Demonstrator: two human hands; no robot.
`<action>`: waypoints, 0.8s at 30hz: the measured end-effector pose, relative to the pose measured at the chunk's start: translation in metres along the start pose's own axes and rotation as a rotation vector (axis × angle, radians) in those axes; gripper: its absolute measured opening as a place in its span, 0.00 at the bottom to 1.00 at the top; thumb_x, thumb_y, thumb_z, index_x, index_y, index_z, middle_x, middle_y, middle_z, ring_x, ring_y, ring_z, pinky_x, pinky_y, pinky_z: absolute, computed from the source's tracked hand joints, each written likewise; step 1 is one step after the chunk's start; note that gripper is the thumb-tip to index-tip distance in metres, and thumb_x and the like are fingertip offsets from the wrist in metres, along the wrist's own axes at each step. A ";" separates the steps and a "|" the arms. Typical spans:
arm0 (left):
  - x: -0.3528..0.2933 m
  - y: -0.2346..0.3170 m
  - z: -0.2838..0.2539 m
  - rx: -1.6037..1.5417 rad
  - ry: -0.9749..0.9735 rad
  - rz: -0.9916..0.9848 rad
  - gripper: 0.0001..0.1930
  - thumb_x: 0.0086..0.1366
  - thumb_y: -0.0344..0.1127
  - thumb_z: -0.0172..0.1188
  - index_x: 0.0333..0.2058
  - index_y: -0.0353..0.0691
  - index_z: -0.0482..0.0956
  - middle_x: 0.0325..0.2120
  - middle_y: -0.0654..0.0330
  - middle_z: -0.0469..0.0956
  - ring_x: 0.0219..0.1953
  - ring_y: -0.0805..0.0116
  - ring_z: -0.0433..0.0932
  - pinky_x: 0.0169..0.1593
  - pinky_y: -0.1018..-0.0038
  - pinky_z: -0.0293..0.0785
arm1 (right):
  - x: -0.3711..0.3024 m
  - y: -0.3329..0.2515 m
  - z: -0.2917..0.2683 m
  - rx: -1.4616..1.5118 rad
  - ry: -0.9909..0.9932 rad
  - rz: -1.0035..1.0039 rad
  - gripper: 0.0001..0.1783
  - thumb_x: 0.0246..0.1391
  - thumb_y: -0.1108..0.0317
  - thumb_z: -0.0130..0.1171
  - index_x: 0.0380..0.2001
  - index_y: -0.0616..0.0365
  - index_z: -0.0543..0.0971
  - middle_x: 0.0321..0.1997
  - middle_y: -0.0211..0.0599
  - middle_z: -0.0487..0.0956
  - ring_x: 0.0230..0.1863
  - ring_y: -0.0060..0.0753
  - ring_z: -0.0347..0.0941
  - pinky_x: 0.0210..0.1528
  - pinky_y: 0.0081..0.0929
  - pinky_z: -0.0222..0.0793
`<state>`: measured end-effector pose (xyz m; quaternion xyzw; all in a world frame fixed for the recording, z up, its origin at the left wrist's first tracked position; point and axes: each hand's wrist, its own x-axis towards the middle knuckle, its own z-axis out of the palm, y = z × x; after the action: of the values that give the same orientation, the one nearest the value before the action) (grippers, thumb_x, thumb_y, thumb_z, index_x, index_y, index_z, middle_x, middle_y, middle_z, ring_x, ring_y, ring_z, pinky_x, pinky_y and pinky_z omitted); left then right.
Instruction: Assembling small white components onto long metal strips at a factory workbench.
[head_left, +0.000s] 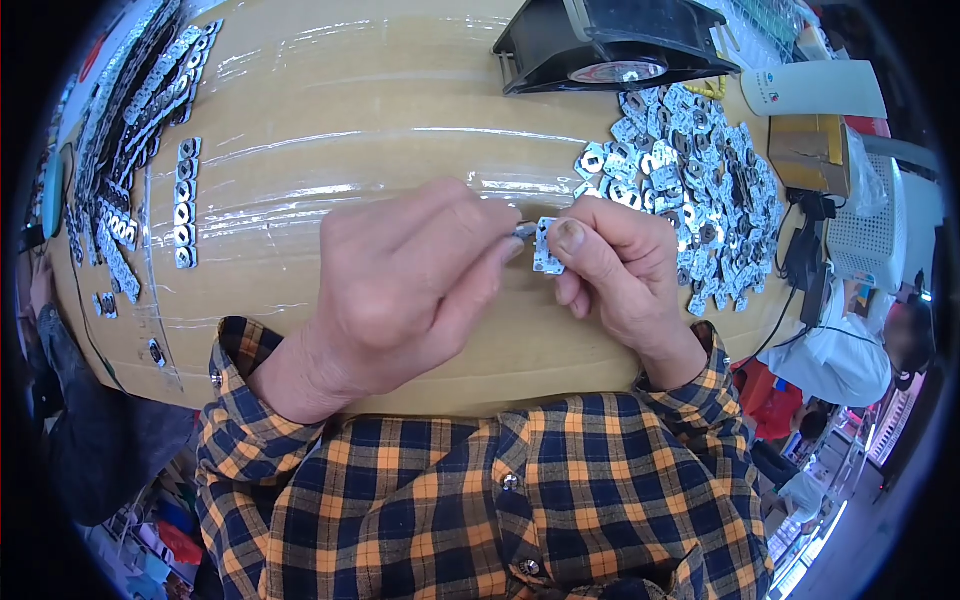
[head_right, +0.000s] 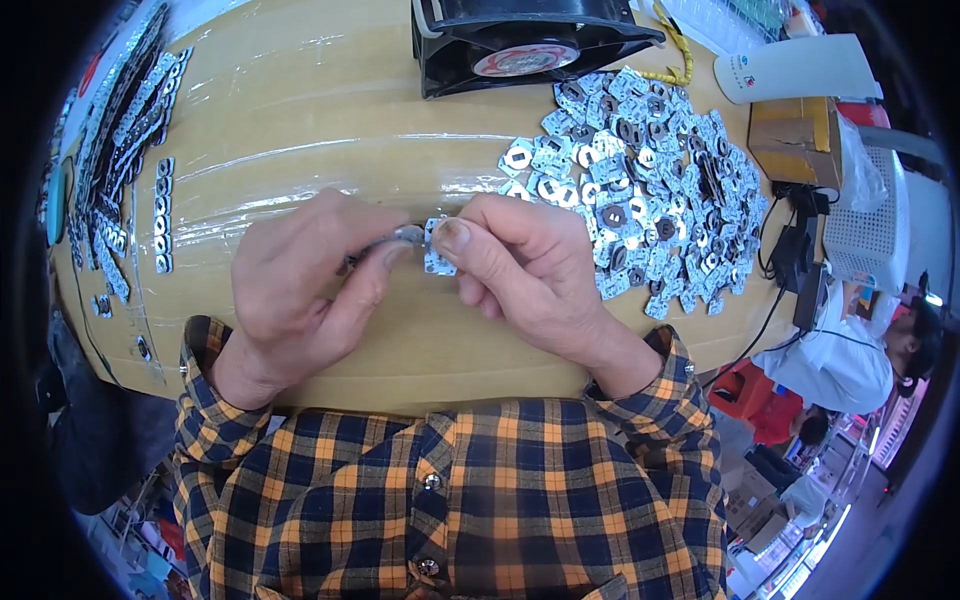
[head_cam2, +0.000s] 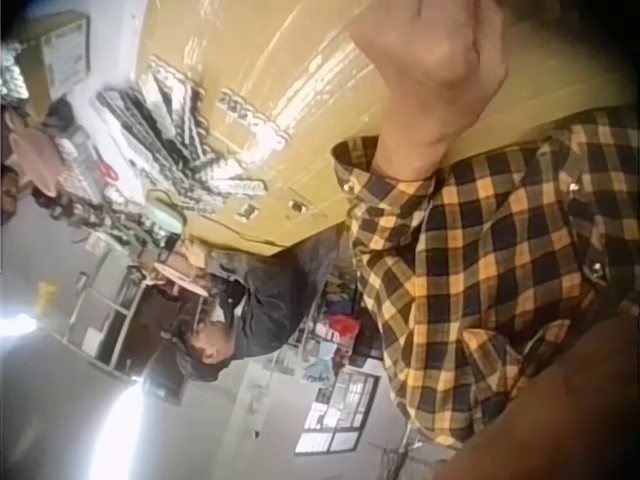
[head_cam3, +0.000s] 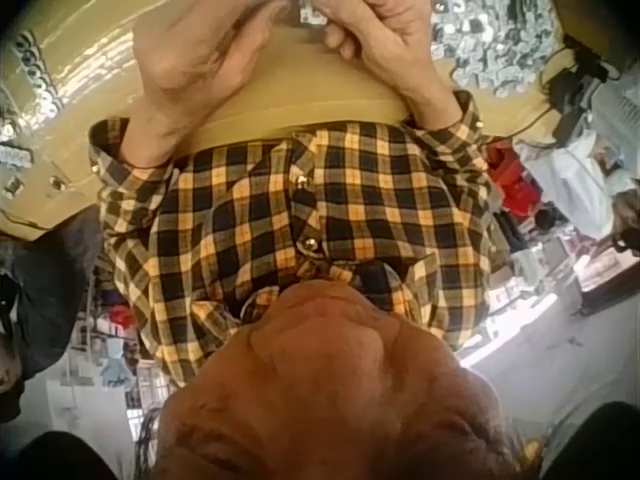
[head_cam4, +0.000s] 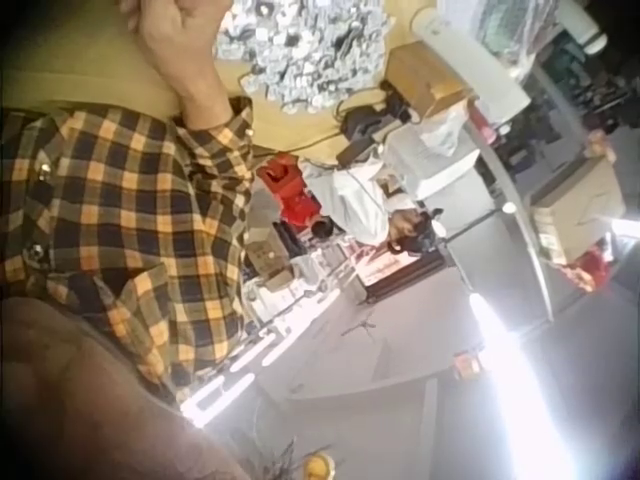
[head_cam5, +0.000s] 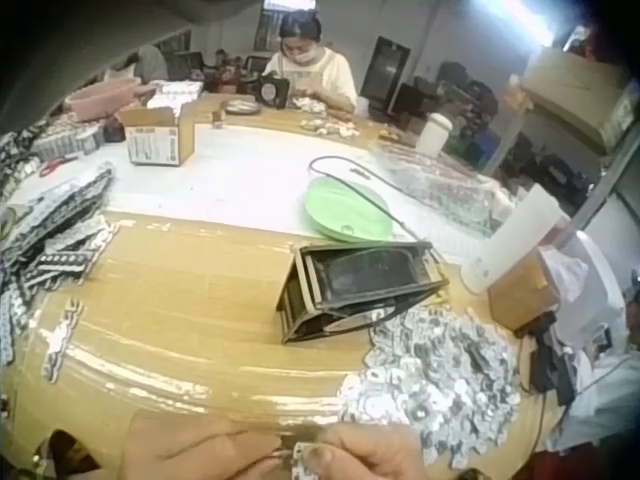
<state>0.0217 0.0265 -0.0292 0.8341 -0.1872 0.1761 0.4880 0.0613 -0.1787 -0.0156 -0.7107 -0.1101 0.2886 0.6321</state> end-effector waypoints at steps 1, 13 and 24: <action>-0.001 0.001 0.001 0.041 -0.014 0.053 0.11 0.50 0.19 0.65 0.34 0.32 0.79 0.22 0.55 0.76 0.20 0.65 0.75 0.22 0.74 0.67 | 0.000 -0.001 0.000 -0.018 -0.007 0.000 0.15 0.66 0.62 0.53 0.28 0.60 0.79 0.16 0.22 0.74 0.16 0.07 0.64 0.17 0.09 0.56; -0.005 -0.008 0.001 -0.245 -0.080 -0.285 0.09 0.60 0.24 0.61 0.40 0.33 0.80 0.29 0.59 0.79 0.26 0.76 0.77 0.27 0.81 0.70 | 0.010 0.010 -0.016 -0.876 0.245 -0.474 0.13 0.62 0.70 0.54 0.23 0.63 0.76 0.17 0.28 0.71 0.17 0.20 0.64 0.20 0.20 0.55; -0.003 0.002 -0.010 -0.557 -0.182 -0.479 0.04 0.62 0.27 0.61 0.34 0.32 0.81 0.26 0.64 0.79 0.24 0.82 0.74 0.28 0.85 0.69 | 0.008 0.006 -0.012 -0.365 -0.092 -0.426 0.15 0.63 0.66 0.54 0.23 0.63 0.77 0.18 0.33 0.73 0.16 0.26 0.68 0.20 0.23 0.59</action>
<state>0.0171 0.0351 -0.0243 0.7020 -0.0700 -0.0754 0.7047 0.0727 -0.1857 -0.0227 -0.7596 -0.3358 0.1565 0.5346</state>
